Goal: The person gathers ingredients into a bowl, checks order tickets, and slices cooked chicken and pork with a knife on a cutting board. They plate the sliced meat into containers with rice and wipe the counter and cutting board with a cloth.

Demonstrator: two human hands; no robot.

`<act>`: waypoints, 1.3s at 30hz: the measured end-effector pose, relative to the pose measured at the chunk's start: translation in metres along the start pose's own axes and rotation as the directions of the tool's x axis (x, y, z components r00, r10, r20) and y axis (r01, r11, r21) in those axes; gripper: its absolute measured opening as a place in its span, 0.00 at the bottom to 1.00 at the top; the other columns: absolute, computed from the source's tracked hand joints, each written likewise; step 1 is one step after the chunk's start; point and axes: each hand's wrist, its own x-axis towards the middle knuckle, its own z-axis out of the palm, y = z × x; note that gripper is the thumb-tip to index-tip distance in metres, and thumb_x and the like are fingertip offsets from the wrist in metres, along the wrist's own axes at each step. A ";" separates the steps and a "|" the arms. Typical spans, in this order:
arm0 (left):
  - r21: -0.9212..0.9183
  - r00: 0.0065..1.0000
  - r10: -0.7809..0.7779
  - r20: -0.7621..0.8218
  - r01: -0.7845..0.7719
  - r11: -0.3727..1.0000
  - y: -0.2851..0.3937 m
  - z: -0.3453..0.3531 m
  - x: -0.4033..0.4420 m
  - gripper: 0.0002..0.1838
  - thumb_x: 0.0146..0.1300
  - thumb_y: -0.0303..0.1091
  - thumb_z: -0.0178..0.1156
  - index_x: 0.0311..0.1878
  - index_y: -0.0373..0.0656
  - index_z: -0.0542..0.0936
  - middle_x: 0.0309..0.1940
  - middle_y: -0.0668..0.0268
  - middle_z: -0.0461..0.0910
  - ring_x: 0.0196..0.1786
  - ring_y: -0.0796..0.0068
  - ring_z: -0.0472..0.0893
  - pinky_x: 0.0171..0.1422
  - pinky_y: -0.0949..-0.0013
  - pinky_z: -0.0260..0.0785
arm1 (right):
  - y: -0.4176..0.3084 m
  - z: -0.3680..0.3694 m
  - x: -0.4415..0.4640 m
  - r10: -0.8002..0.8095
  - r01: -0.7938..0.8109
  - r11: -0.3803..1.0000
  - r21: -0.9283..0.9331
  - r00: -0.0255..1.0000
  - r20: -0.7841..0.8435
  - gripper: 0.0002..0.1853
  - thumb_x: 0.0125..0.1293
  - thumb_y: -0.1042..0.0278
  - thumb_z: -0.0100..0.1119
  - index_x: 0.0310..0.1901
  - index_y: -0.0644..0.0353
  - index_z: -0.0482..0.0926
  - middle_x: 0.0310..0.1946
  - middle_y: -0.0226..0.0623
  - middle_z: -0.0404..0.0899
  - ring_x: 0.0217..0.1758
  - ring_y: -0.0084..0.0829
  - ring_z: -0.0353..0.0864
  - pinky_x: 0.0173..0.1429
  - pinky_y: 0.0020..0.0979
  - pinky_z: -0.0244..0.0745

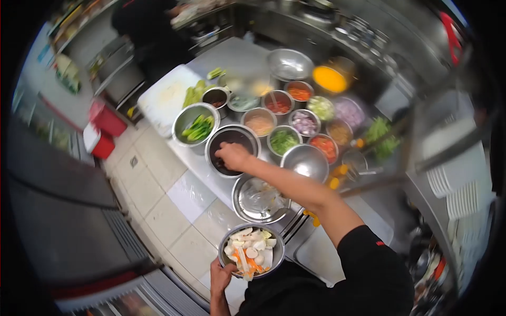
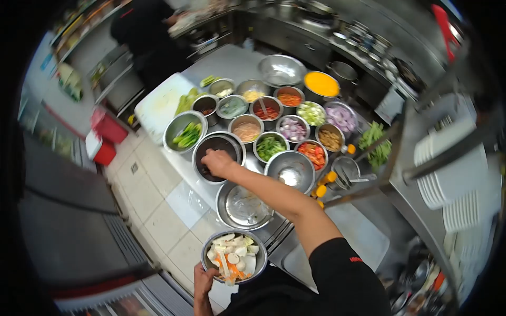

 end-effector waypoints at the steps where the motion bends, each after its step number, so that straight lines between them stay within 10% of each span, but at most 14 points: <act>1: -0.005 1.000 0.012 0.002 -0.012 1.000 -0.005 0.003 0.000 0.21 0.44 0.19 0.56 0.46 0.30 0.80 0.37 0.62 0.85 0.37 0.74 0.82 0.44 0.72 0.75 | 0.004 0.004 0.000 0.001 0.000 0.999 0.039 1.000 -0.028 0.09 0.50 0.69 0.67 0.36 0.53 0.86 0.42 0.50 0.80 0.42 0.52 0.84 0.48 0.47 0.81; 8: 0.020 0.997 0.029 0.073 -0.030 0.999 -0.019 0.032 -0.007 0.19 0.42 0.20 0.56 0.42 0.27 0.81 0.36 0.61 0.84 0.38 0.71 0.81 0.46 0.72 0.72 | 0.019 0.001 -0.010 0.098 0.100 0.927 0.360 0.866 -0.491 0.16 0.38 0.72 0.65 0.34 0.60 0.87 0.28 0.47 0.83 0.33 0.49 0.84 0.41 0.44 0.79; 12: 0.064 0.990 0.012 0.142 -0.021 0.998 -0.022 0.088 -0.036 0.17 0.43 0.22 0.56 0.40 0.28 0.80 0.34 0.62 0.83 0.35 0.72 0.80 0.43 0.73 0.71 | -0.031 -0.097 -0.147 0.336 0.045 0.499 0.865 0.910 -0.241 0.14 0.43 0.69 0.68 0.35 0.60 0.87 0.25 0.40 0.85 0.23 0.29 0.84 0.29 0.34 0.78; 16: 0.171 0.978 0.028 0.208 -0.065 0.983 0.010 0.124 -0.070 0.16 0.43 0.22 0.55 0.39 0.28 0.80 0.33 0.62 0.82 0.32 0.71 0.79 0.39 0.72 0.71 | -0.082 -0.128 -0.278 0.090 0.217 0.814 0.539 0.870 -0.485 0.16 0.40 0.69 0.68 0.35 0.61 0.86 0.27 0.45 0.82 0.34 0.42 0.83 0.39 0.38 0.77; 20: 0.222 0.905 -0.024 0.424 -0.079 0.972 0.037 0.179 -0.129 0.19 0.45 0.24 0.56 0.43 0.27 0.74 0.34 0.56 0.79 0.27 0.64 0.80 0.28 0.64 0.77 | -0.160 -0.180 -0.443 0.449 -0.414 0.864 0.287 0.891 -0.065 0.11 0.36 0.75 0.66 0.28 0.62 0.85 0.32 0.44 0.81 0.38 0.45 0.82 0.41 0.43 0.76; 22: 0.210 0.905 -0.024 0.426 -0.073 0.975 0.033 0.217 -0.159 0.18 0.46 0.24 0.55 0.44 0.28 0.71 0.34 0.54 0.77 0.27 0.63 0.80 0.24 0.63 0.77 | -0.177 -0.177 -0.510 0.537 -0.513 0.838 0.187 0.837 -0.107 0.15 0.38 0.74 0.67 0.33 0.61 0.84 0.41 0.41 0.80 0.48 0.43 0.80 0.49 0.42 0.75; 29: 0.260 0.668 -0.180 0.722 -0.021 0.965 -0.038 0.297 -0.182 0.07 0.53 0.25 0.50 0.33 0.36 0.76 0.33 0.58 0.80 0.29 0.67 0.81 0.21 0.61 0.76 | -0.301 -0.189 -0.709 0.639 -0.424 0.754 0.501 0.300 -0.708 0.15 0.55 0.64 0.68 0.44 0.59 0.81 0.48 0.37 0.76 0.56 0.40 0.73 0.59 0.40 0.71; 39: 0.206 0.637 -0.183 0.749 0.039 0.978 -0.100 0.480 -0.128 0.19 0.66 0.41 0.53 0.57 0.42 0.72 0.44 0.58 0.80 0.42 0.57 0.82 0.44 0.59 0.74 | -0.487 -0.074 -0.953 0.826 -0.579 -0.034 0.815 -0.475 -0.303 0.10 0.58 0.66 0.67 0.41 0.58 0.84 0.45 0.43 0.81 0.52 0.48 0.79 0.57 0.42 0.75</act>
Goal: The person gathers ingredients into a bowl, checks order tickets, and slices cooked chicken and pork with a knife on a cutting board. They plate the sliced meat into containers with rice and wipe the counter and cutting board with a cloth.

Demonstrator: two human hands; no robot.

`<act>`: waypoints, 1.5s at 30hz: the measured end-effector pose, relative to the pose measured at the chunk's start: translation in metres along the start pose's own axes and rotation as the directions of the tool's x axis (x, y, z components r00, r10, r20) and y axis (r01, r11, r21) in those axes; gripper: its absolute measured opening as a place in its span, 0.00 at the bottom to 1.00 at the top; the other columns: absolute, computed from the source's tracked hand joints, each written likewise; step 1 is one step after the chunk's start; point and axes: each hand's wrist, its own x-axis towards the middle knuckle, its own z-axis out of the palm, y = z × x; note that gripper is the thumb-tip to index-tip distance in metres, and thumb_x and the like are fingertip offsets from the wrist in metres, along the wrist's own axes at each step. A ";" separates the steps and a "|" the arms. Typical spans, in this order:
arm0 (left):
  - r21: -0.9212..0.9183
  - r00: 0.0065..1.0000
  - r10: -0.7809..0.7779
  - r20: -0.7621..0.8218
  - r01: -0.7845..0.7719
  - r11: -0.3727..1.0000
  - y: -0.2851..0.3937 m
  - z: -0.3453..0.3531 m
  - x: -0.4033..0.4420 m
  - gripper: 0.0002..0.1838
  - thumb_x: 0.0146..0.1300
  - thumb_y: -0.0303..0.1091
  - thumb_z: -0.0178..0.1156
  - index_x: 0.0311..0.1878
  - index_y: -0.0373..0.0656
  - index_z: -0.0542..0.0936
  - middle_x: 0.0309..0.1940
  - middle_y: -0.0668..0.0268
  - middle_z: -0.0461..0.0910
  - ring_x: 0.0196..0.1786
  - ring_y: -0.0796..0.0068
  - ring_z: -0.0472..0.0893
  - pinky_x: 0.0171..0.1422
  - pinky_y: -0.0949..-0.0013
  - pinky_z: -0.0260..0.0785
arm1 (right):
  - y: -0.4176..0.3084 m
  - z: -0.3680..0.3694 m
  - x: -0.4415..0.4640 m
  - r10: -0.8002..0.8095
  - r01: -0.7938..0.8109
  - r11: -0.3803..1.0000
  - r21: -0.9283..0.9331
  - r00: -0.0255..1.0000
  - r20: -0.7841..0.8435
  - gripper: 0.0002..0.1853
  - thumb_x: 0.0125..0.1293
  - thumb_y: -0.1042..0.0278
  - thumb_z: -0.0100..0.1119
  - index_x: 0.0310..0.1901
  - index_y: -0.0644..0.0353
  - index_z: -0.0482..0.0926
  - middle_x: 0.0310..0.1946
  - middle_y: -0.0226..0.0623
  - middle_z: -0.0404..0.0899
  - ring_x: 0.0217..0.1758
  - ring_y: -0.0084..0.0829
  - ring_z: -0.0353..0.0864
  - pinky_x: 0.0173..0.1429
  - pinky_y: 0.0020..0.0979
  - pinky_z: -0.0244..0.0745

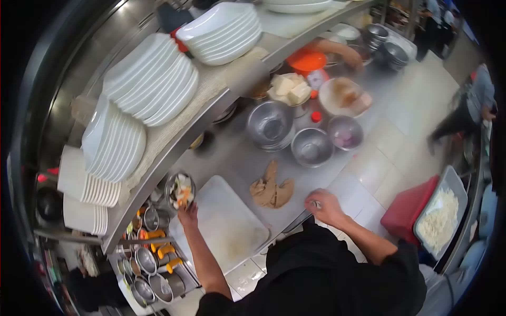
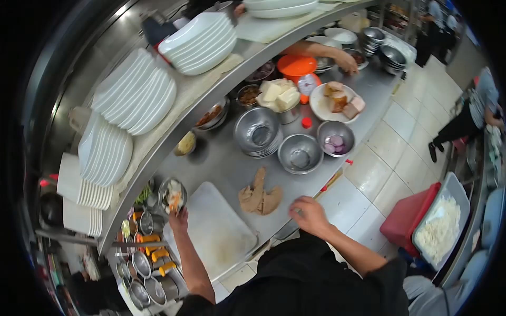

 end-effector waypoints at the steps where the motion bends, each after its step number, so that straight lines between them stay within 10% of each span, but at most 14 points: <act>1: -0.024 1.000 0.019 -0.017 -0.020 1.000 0.003 0.014 0.010 0.18 0.66 0.39 0.53 0.55 0.40 0.72 0.44 0.56 0.80 0.42 0.56 0.83 0.44 0.59 0.75 | 0.009 -0.004 -0.008 0.037 -0.037 0.999 -0.006 0.998 -0.042 0.12 0.57 0.65 0.67 0.41 0.59 0.84 0.45 0.43 0.81 0.53 0.48 0.78 0.58 0.42 0.74; 6: -0.101 0.998 0.035 -0.059 -0.041 0.994 0.010 0.034 0.065 0.12 0.65 0.34 0.52 0.46 0.38 0.67 0.43 0.51 0.77 0.43 0.53 0.83 0.49 0.55 0.79 | 0.014 0.013 0.001 -0.047 0.045 0.997 -0.065 0.998 -0.030 0.17 0.58 0.63 0.67 0.48 0.59 0.82 0.51 0.45 0.78 0.58 0.50 0.75 0.63 0.42 0.71; 9: -0.207 0.989 -0.077 0.130 0.103 0.973 -0.004 0.026 0.086 0.31 0.65 0.43 0.57 0.64 0.33 0.62 0.54 0.48 0.71 0.53 0.51 0.78 0.60 0.51 0.74 | 0.002 0.043 0.019 -0.077 0.078 0.992 -0.098 0.997 0.017 0.19 0.61 0.63 0.65 0.53 0.58 0.80 0.57 0.46 0.75 0.61 0.50 0.73 0.66 0.42 0.69; 13: -0.240 0.947 -0.320 -0.010 0.309 0.920 -0.008 0.076 0.032 0.34 0.67 0.50 0.56 0.69 0.40 0.61 0.56 0.51 0.71 0.51 0.58 0.78 0.60 0.53 0.73 | -0.026 0.029 0.026 -0.121 0.117 0.992 0.043 0.986 0.113 0.20 0.62 0.62 0.65 0.54 0.59 0.79 0.59 0.47 0.74 0.63 0.49 0.72 0.67 0.42 0.69; 19: 0.309 0.972 0.058 0.228 -0.128 0.942 -0.042 0.125 -0.076 0.20 0.69 0.40 0.55 0.60 0.41 0.74 0.40 0.57 0.82 0.39 0.65 0.83 0.39 0.67 0.75 | 0.006 -0.016 0.010 0.069 -0.072 0.996 0.044 0.996 0.056 0.16 0.62 0.63 0.66 0.49 0.61 0.82 0.52 0.44 0.79 0.52 0.45 0.81 0.50 0.39 0.79; 21: 0.629 0.969 0.110 0.220 -0.227 0.743 -0.053 0.169 -0.121 0.17 0.69 0.38 0.55 0.56 0.40 0.79 0.34 0.62 0.82 0.33 0.67 0.82 0.38 0.71 0.74 | 0.013 -0.028 0.022 0.098 -0.103 0.989 0.109 0.994 0.057 0.15 0.61 0.64 0.67 0.47 0.62 0.82 0.49 0.42 0.80 0.46 0.41 0.82 0.44 0.36 0.78; 24: 0.814 0.883 0.191 0.430 -0.470 0.341 -0.105 0.211 -0.165 0.28 0.64 0.51 0.61 0.63 0.44 0.76 0.50 0.51 0.77 0.51 0.56 0.78 0.53 0.59 0.72 | 0.021 -0.054 0.048 0.053 -0.067 0.981 0.180 0.996 0.078 0.14 0.62 0.65 0.68 0.47 0.61 0.83 0.47 0.41 0.81 0.42 0.36 0.82 0.42 0.33 0.77; 28: 0.942 0.907 0.261 0.331 -0.300 -0.152 -0.160 0.267 -0.198 0.43 0.55 0.64 0.65 0.69 0.48 0.71 0.67 0.42 0.61 0.69 0.39 0.62 0.69 0.43 0.56 | 0.042 -0.086 0.080 -0.161 0.129 0.977 0.168 0.969 0.189 0.15 0.64 0.61 0.65 0.48 0.58 0.82 0.50 0.42 0.80 0.50 0.45 0.82 0.54 0.40 0.79; 31: 0.896 0.719 0.539 0.439 -0.307 -0.320 -0.187 0.288 -0.192 0.45 0.54 0.68 0.63 0.69 0.48 0.71 0.68 0.42 0.61 0.67 0.35 0.62 0.68 0.39 0.55 | 0.059 -0.110 0.090 -0.251 0.205 0.960 0.193 0.934 0.253 0.15 0.64 0.61 0.65 0.48 0.58 0.82 0.50 0.42 0.80 0.51 0.46 0.81 0.55 0.40 0.78; 36: 0.828 0.648 0.523 0.553 -0.495 -0.264 -0.228 0.314 -0.216 0.32 0.56 0.44 0.61 0.64 0.42 0.74 0.62 0.51 0.71 0.64 0.42 0.67 0.68 0.45 0.58 | 0.086 -0.177 0.109 -0.250 0.194 0.963 0.184 0.901 0.355 0.13 0.63 0.62 0.65 0.46 0.59 0.83 0.48 0.42 0.81 0.51 0.45 0.81 0.54 0.41 0.78; 40: 0.807 0.554 0.591 0.587 -0.459 -0.371 -0.238 0.333 -0.211 0.15 0.57 0.36 0.55 0.47 0.45 0.80 0.54 0.62 0.78 0.62 0.54 0.72 0.65 0.47 0.59 | 0.090 -0.241 0.133 -0.188 0.164 0.973 0.161 0.970 0.152 0.08 0.60 0.70 0.66 0.40 0.62 0.84 0.40 0.41 0.82 0.44 0.43 0.83 0.50 0.38 0.78; 45: 0.813 0.529 0.627 0.572 -0.463 -0.352 -0.231 0.342 -0.211 0.16 0.69 0.42 0.49 0.48 0.42 0.79 0.50 0.61 0.78 0.56 0.52 0.76 0.57 0.46 0.66 | 0.109 -0.340 0.166 -0.118 0.079 0.990 -0.119 0.920 -0.373 0.05 0.61 0.73 0.65 0.31 0.62 0.80 0.35 0.40 0.81 0.36 0.38 0.81 0.40 0.33 0.76</act>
